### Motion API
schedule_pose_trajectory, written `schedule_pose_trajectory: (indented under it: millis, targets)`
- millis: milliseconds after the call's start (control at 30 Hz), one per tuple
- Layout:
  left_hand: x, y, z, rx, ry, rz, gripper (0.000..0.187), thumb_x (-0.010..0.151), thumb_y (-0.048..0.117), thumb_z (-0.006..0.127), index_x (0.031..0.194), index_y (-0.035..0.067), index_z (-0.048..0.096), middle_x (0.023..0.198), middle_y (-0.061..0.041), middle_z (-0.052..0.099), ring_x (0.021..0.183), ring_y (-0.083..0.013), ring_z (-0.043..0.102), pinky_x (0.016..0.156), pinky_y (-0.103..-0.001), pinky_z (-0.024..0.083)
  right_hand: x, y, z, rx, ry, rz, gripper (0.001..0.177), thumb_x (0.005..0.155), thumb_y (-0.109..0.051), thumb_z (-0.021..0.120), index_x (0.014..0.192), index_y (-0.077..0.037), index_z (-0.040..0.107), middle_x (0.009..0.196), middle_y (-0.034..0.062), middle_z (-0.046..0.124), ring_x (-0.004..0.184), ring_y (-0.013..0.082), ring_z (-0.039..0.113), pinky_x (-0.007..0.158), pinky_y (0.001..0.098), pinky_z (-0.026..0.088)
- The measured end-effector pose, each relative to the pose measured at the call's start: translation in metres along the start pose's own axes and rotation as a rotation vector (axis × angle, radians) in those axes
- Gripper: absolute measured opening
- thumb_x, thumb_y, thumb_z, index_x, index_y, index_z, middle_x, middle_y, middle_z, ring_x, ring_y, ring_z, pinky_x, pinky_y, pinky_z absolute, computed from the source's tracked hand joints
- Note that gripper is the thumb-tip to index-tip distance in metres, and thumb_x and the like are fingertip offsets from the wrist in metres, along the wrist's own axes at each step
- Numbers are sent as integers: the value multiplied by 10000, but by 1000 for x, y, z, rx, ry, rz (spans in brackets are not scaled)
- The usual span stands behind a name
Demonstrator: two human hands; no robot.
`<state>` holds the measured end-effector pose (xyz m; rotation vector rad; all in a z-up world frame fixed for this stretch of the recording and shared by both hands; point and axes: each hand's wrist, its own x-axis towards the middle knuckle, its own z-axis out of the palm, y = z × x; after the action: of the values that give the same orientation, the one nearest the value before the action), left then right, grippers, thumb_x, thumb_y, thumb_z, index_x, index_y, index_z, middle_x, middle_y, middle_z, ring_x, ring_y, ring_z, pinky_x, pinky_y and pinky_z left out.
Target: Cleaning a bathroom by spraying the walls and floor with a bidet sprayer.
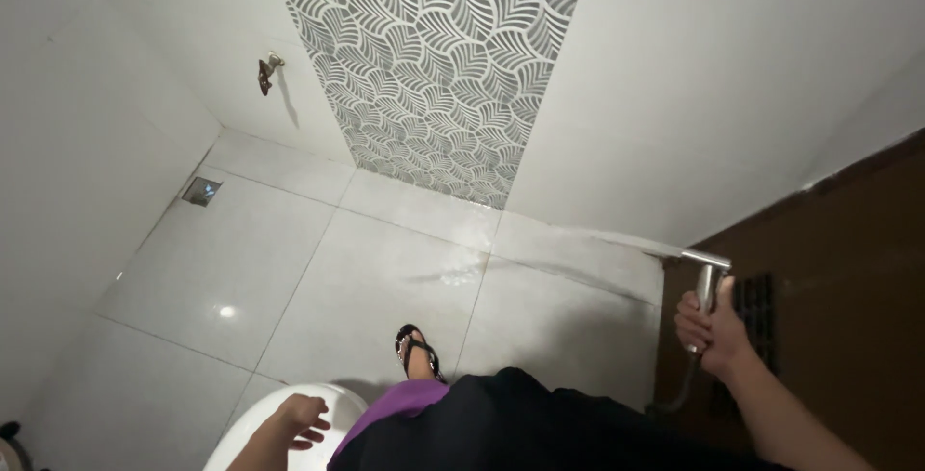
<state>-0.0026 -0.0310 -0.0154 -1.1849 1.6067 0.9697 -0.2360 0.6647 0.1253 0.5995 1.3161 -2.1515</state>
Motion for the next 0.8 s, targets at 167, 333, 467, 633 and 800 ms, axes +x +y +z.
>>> schedule_pose_trajectory:
  millis: [167,333,467,633,800]
  targets:
    - [6,1,-25,-77,2,14,453,1015,301,495,1394,85,615,1197,-114,813,970,-284,765,845,-447,591,12,-10,30,-4,54,-6,729,940,-835,218,762,-157,417,532,-73,275,390,79,234,344,265,207]
    - [19,24,-58,-80,26,25,435,1041,315,457,1372,83,617,1209,-119,802,998,-284,762,869,-449,591,42,-10,59,-80,-35,168,746,912,-838,252,750,-132,433,516,-59,279,383,95,232,331,281,206]
    - [31,52,-86,-113,68,22,409,1045,307,476,1351,79,624,1213,-136,791,1005,-293,749,867,-451,582,72,-21,85,-2,30,71,745,919,-860,229,762,-157,419,527,-81,273,383,73,226,332,260,213]
    - [48,73,-118,-176,58,86,391,1016,299,485,1310,89,636,1177,-112,789,959,-276,748,850,-456,574,104,-30,127,-114,-22,137,756,927,-840,224,766,-125,410,525,-69,265,394,77,215,336,264,202]
    - [60,72,-138,-175,43,20,385,1000,298,523,1301,90,641,1154,-111,801,940,-269,737,828,-442,559,123,-32,169,-21,-9,126,743,943,-830,198,760,-140,404,531,-73,272,396,80,212,337,263,207]
